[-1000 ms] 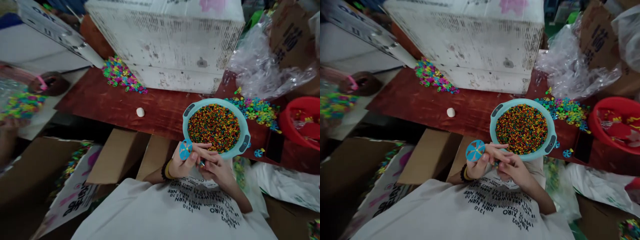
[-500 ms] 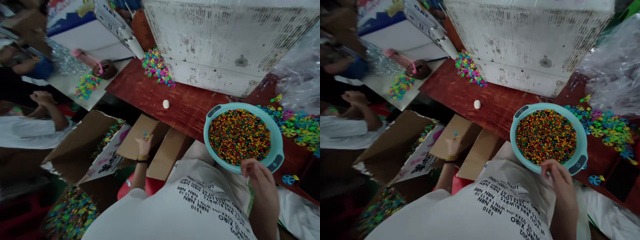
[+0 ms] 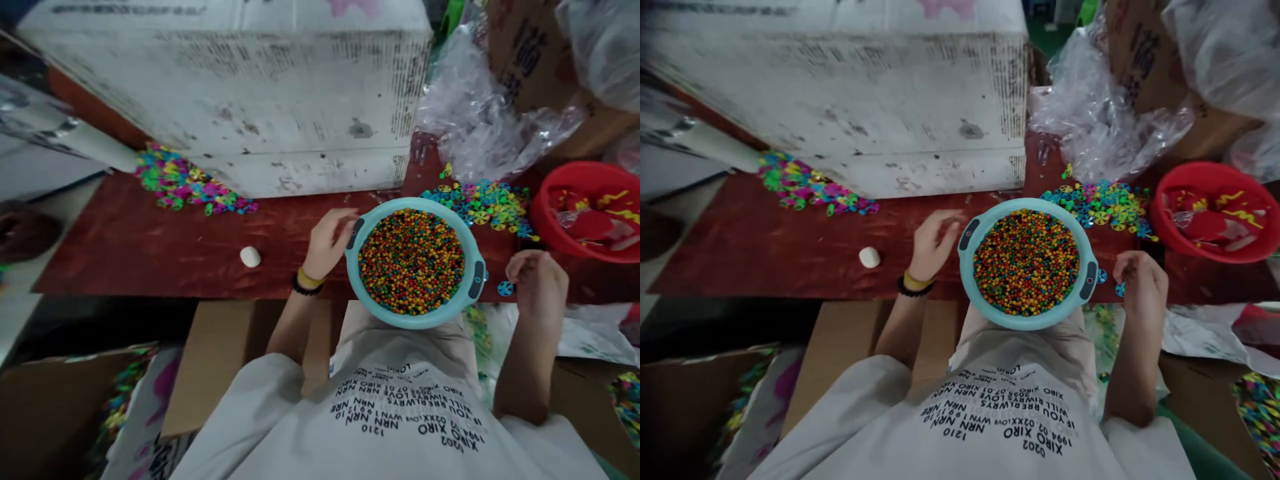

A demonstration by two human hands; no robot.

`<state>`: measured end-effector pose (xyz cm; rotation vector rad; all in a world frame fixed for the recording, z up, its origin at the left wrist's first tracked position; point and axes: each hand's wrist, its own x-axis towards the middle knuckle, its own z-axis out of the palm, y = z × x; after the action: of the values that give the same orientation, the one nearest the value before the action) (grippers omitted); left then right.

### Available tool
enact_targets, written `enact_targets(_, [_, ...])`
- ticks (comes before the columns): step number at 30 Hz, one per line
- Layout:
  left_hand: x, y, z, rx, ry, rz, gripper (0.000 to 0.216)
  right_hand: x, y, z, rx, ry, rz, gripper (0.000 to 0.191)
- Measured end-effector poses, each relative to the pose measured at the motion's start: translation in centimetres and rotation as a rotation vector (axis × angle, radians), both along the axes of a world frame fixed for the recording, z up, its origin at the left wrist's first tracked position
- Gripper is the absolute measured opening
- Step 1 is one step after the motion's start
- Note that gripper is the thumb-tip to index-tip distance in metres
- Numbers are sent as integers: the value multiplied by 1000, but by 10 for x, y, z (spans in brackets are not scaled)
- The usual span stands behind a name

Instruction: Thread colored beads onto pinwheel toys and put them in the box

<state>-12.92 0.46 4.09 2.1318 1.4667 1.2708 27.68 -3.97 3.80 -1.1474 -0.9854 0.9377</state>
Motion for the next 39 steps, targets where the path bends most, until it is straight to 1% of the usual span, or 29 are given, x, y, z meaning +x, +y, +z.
enact_targets(1, [15,13,8,-21,57,-78,29,3,5,2,-12,-60,-29,43])
enact_targets(2, [27,24,12,-31,105,-112,28,6,8,2,-30,-112,-42,43])
enact_targets(4, [35,38,12,-65,134,-73,29,9,8,-2,-63,-211,-46,42])
enact_targets(5, [33,44,7,-98,111,-19,29,9,6,-7,-74,-264,-57,41])
enact_targets(7, [16,58,-10,-171,61,126,30,7,1,-25,-106,-365,-99,41])
enact_targets(8, [4,68,-20,-204,73,195,30,5,-1,-36,-136,-409,-117,44])
enact_targets(9, [-7,80,-31,-233,119,237,32,1,-2,-48,-170,-451,-123,53])
enact_targets(10, [-18,94,-42,-253,201,241,34,-3,-2,-59,-204,-489,-115,63])
enact_targets(11, [-25,110,-51,-270,295,183,38,-9,-2,-68,-235,-525,-88,71])
enact_targets(12, [-28,126,-60,-275,386,67,42,-15,-2,-76,-260,-555,-59,76])
enact_targets(13, [-28,142,-67,-269,465,-83,46,-20,-1,-82,-281,-579,-43,77])
enact_targets(15, [-16,169,-80,-239,602,-375,50,-29,-1,-88,-310,-607,-48,73])
enact_targets(16, [-7,178,-85,-227,668,-473,50,-32,-1,-89,-319,-614,-56,71])
enact_targets(17, [3,185,-90,-221,735,-532,50,-34,-1,-89,-320,-620,-66,70])
enact_targets(19, [19,193,-99,-205,854,-567,48,-34,-2,-89,-309,-629,-65,69])
enact_targets(22, [31,198,-112,-134,954,-546,43,-33,-2,-89,-288,-647,-53,66])
enact_targets(24, [33,200,-120,-98,980,-496,39,-33,-1,-89,-280,-652,-57,64])
enact_targets(27, [33,198,-128,-114,979,-379,36,-35,-1,-89,-288,-638,-70,64])
enact_targets(30, [32,193,-129,-141,963,-321,36,-38,-1,-89,-304,-612,-83,65])
enact_targets(33, [26,190,-120,-161,941,-293,36,-38,0,-91,-296,-608,-83,64])
enact_targets(34, [22,191,-115,-166,933,-264,37,-36,1,-91,-288,-623,-70,64])
enact_targets(36, [13,193,-99,-167,857,-150,38,-34,1,-89,-258,-682,-53,67])
enact_targets(37, [10,193,-89,-154,760,-79,37,-34,1,-85,-233,-725,-67,70])
enact_targets(39, [7,187,-65,-120,433,41,33,-37,0,-70,-158,-815,-150,70])
